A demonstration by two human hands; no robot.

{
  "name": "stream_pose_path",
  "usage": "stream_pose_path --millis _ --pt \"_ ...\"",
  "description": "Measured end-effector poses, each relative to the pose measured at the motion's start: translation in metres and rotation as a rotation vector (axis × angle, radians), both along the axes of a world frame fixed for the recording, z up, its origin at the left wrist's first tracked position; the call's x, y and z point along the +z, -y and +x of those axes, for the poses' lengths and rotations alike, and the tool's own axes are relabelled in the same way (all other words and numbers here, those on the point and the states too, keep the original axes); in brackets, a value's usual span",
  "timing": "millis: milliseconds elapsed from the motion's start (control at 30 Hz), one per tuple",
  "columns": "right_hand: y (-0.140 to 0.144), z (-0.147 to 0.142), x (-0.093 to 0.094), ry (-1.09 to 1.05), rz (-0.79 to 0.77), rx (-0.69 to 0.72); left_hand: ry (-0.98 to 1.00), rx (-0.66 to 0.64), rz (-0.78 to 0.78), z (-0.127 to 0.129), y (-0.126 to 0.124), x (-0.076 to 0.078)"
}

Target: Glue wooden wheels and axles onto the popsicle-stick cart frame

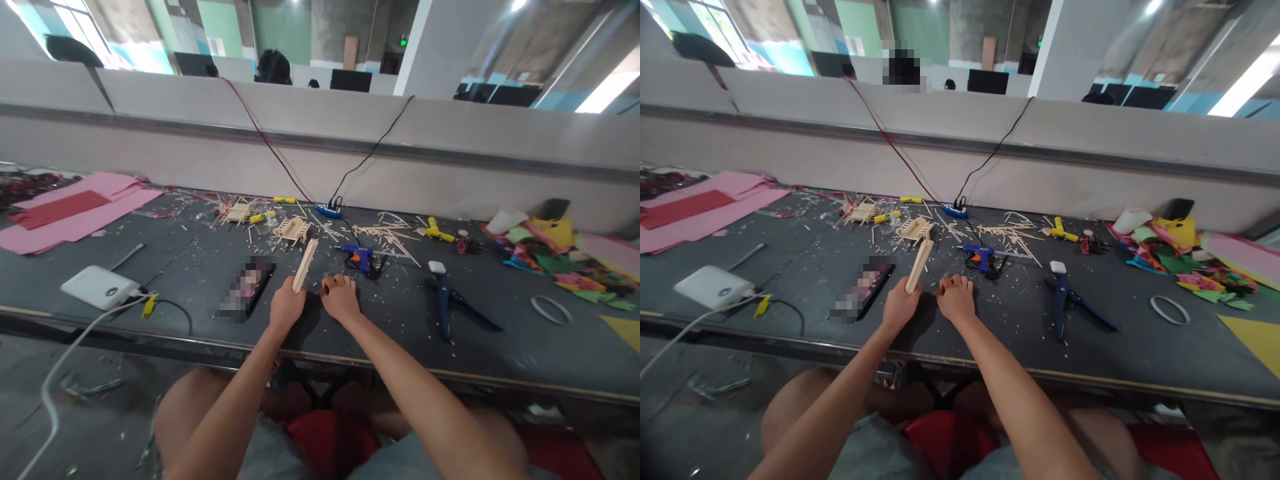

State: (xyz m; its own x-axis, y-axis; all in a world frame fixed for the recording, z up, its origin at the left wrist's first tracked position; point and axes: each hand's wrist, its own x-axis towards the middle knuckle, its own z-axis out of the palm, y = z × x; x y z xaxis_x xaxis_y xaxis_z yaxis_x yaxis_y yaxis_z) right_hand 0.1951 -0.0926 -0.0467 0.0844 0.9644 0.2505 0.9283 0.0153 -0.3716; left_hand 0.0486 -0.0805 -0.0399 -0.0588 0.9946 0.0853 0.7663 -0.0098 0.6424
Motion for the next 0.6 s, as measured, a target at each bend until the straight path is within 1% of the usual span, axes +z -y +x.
stream_pose_path --millis 200,367,500,533,600 --pt "-0.008 0.012 -0.006 -0.196 0.071 -0.070 -0.056 -0.035 0.003 0.000 -0.009 -0.002" --pt "-0.007 0.018 -0.010 -0.390 0.100 -0.032 -0.157 -0.089 0.009 0.005 -0.019 0.000" --pt "-0.007 0.020 -0.016 -0.551 0.090 0.027 -0.274 -0.208 0.004 0.012 -0.015 0.002" --pt "-0.007 0.021 -0.018 -0.626 0.090 0.051 -0.298 -0.249 0.004 0.013 -0.013 0.003" --pt "-0.009 0.022 -0.019 -0.891 0.102 0.113 -0.336 -0.335 0.005 0.015 -0.009 0.005"
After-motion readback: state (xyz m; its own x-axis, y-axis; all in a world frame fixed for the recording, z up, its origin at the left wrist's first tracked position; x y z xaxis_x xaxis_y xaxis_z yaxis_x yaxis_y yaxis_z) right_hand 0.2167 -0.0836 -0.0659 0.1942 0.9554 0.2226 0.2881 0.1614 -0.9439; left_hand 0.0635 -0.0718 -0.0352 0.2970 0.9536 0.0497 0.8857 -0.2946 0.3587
